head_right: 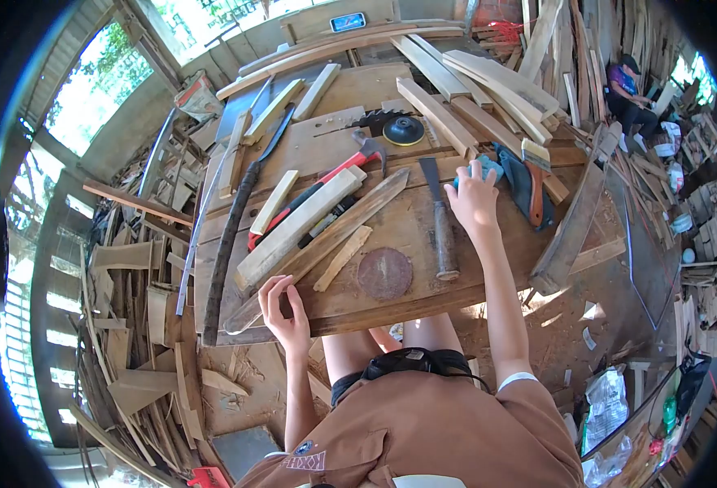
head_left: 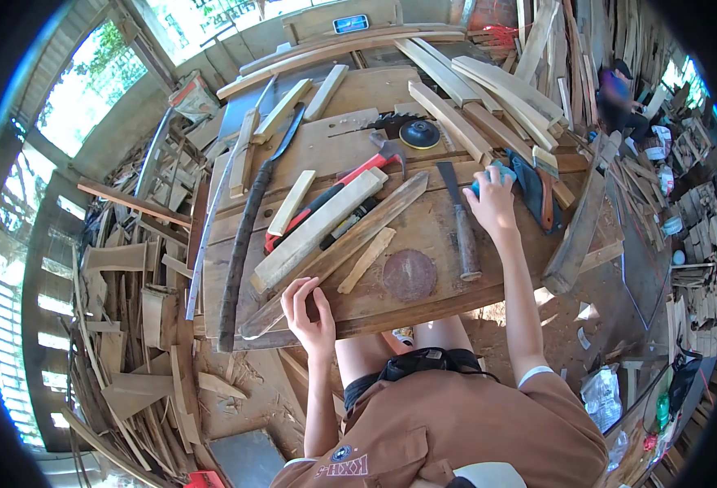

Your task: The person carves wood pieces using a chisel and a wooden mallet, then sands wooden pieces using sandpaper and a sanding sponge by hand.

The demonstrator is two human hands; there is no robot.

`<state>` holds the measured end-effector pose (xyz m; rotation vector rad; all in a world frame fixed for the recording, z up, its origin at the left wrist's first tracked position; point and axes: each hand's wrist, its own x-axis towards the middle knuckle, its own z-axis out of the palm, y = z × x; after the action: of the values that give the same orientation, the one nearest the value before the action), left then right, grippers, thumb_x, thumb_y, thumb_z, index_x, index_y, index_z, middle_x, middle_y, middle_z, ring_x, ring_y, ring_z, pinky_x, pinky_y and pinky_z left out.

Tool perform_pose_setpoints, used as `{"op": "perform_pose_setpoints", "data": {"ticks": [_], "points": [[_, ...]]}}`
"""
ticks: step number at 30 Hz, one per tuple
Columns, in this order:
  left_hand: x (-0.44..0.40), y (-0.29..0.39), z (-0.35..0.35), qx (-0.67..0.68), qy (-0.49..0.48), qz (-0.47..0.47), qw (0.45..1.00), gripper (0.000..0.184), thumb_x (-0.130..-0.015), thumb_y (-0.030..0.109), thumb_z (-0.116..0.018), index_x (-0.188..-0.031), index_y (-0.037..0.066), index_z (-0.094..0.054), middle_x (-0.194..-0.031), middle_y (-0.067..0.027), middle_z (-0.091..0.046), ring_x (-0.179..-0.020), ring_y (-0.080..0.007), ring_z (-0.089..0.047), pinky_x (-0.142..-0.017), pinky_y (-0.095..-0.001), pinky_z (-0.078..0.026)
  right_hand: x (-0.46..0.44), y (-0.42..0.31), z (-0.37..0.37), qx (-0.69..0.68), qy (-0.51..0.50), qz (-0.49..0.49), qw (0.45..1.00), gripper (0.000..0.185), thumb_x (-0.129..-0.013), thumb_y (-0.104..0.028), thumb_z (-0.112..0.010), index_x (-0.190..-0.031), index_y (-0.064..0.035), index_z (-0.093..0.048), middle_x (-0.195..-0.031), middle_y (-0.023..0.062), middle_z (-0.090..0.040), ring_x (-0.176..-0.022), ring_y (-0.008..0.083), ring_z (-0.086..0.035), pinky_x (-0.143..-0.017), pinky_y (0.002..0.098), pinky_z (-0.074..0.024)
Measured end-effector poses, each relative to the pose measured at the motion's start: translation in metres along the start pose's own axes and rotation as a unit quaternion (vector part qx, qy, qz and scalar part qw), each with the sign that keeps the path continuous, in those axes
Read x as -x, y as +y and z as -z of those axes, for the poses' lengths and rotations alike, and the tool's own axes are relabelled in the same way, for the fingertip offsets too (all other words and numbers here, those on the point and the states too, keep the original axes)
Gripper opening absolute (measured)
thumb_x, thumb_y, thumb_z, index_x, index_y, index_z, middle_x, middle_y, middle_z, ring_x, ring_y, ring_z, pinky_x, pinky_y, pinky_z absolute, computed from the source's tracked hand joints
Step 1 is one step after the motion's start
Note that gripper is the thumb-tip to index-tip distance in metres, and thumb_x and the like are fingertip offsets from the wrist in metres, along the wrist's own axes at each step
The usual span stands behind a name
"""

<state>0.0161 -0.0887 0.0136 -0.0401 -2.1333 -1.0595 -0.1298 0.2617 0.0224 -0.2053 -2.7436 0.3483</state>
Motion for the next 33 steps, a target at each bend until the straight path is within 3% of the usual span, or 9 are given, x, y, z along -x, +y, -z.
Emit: {"op": "perform_pose_setpoints", "data": {"ticks": [2, 5, 6, 12, 17, 20, 24, 28, 33], "points": [[0.000, 0.000, 0.000, -0.003, -0.002, -0.002, 1.000, 0.015, -0.092, 0.001, -0.063, -0.107, 0.003, -0.068, -0.110, -0.0134, -0.063, -0.103, -0.0276, -0.061, -0.093, -0.0381, -0.047, 0.005, -0.007, 0.017, -0.021, -0.022, -0.001, 1.000, 0.023, -0.084, -0.020, -0.075, -0.096, -0.0060, -0.061, -0.117, 0.0095, -0.051, -0.115, 0.0389, -0.051, -0.086, 0.0538, -0.0524], [0.001, -0.002, 0.001, -0.010, -0.012, -0.006, 1.000, 0.015, -0.092, 0.002, -0.064, -0.106, 0.004, -0.068, -0.110, -0.0130, -0.063, -0.102, -0.0276, -0.060, -0.093, -0.0382, -0.047, 0.015, 0.022, 0.018, -0.110, 0.012, 0.142, 0.984, 0.023, -0.079, -0.009, -0.078, -0.094, -0.0060, -0.061, -0.114, 0.0105, -0.051, -0.110, 0.0351, -0.053, -0.087, 0.0494, -0.0507], [0.001, -0.001, 0.001, -0.012, -0.013, -0.006, 1.000, 0.015, -0.092, 0.002, -0.064, -0.106, 0.004, -0.068, -0.110, -0.0130, -0.063, -0.102, -0.0277, -0.060, -0.093, -0.0383, -0.047, 0.022, 0.029, 0.018, -0.132, 0.031, 0.157, 0.978, 0.032, -0.074, 0.000, -0.076, -0.103, -0.0073, -0.063, -0.116, 0.0129, -0.050, -0.111, 0.0352, -0.053, -0.092, 0.0458, -0.0477], [-0.003, 0.003, 0.001, -0.029, -0.025, -0.029, 0.999, 0.016, -0.090, 0.001, -0.065, -0.106, 0.004, -0.068, -0.110, -0.0136, -0.063, -0.103, -0.0288, -0.060, -0.094, -0.0391, -0.046, 0.075, 0.014, 0.081, -0.169, 0.073, 0.116, 0.976, 0.053, -0.076, 0.001, -0.068, -0.127, -0.0103, -0.059, -0.130, 0.0176, -0.049, -0.121, 0.0393, -0.049, -0.103, 0.0467, -0.0420], [-0.040, 0.034, -0.012, 0.027, -0.093, -0.037, 0.995, 0.024, -0.086, 0.004, -0.071, -0.109, 0.004, -0.067, -0.112, -0.0136, -0.062, -0.107, -0.0327, -0.058, -0.094, -0.0428, -0.046, 0.104, 0.024, 0.053, -0.158, 0.087, 0.082, 0.980, 0.046, -0.079, -0.004, -0.068, -0.124, -0.0096, -0.060, -0.133, 0.0194, -0.048, -0.126, 0.0396, -0.046, -0.107, 0.0493, -0.0385], [-0.086, 0.082, -0.036, 0.033, -0.173, -0.143, 0.974, 0.032, -0.086, 0.007, -0.072, -0.116, 0.004, -0.063, -0.114, -0.0149, -0.061, -0.107, -0.0346, -0.058, -0.093, -0.0428, -0.048, 0.109, 0.013, 0.037, -0.069, 0.161, 0.076, 0.982, 0.045, -0.079, -0.006, -0.070, -0.123, -0.0112, -0.062, -0.130, 0.0158, -0.053, -0.123, 0.0365, -0.050, -0.104, 0.0474, -0.0401], [-0.124, 0.122, -0.109, 0.039, -0.241, -0.295, 0.924, 0.032, -0.088, 0.017, -0.071, -0.116, 0.006, -0.061, -0.117, -0.0143, -0.061, -0.110, -0.0354, -0.059, -0.093, -0.0442, -0.050, 0.109, 0.010, 0.038, -0.102, 0.198, 0.072, 0.972, 0.043, -0.078, -0.007, -0.070, -0.120, -0.0121, -0.065, -0.128, 0.0144, -0.055, -0.120, 0.0350, -0.053, -0.100, 0.0464, -0.0412], [-0.132, 0.121, -0.214, -0.048, -0.344, -0.296, 0.890, 0.034, -0.092, 0.027, -0.066, -0.116, 0.005, -0.057, -0.108, -0.0192, -0.066, -0.103, -0.0375, -0.065, -0.085, -0.0483, -0.053, 0.111, 0.015, 0.035, -0.124, 0.200, 0.079, 0.969, 0.041, -0.080, -0.007, -0.069, -0.119, -0.0131, -0.065, -0.130, 0.0146, -0.055, -0.122, 0.0349, -0.053, -0.099, 0.0469, -0.0413], [-0.148, 0.113, -0.342, -0.048, -0.385, -0.120, 0.914, 0.078, -0.088, 0.046, -0.067, -0.121, -0.021, -0.043, -0.087, -0.0225, -0.072, -0.077, -0.0395, -0.071, -0.066, -0.0452, -0.058, 0.110, 0.020, 0.036, -0.127, 0.206, 0.113, 0.964, 0.040, -0.079, -0.005, -0.069, -0.118, -0.0149, -0.066, -0.132, 0.0167, -0.054, -0.127, 0.0364, -0.051, -0.098, 0.0495, -0.0403]]}}
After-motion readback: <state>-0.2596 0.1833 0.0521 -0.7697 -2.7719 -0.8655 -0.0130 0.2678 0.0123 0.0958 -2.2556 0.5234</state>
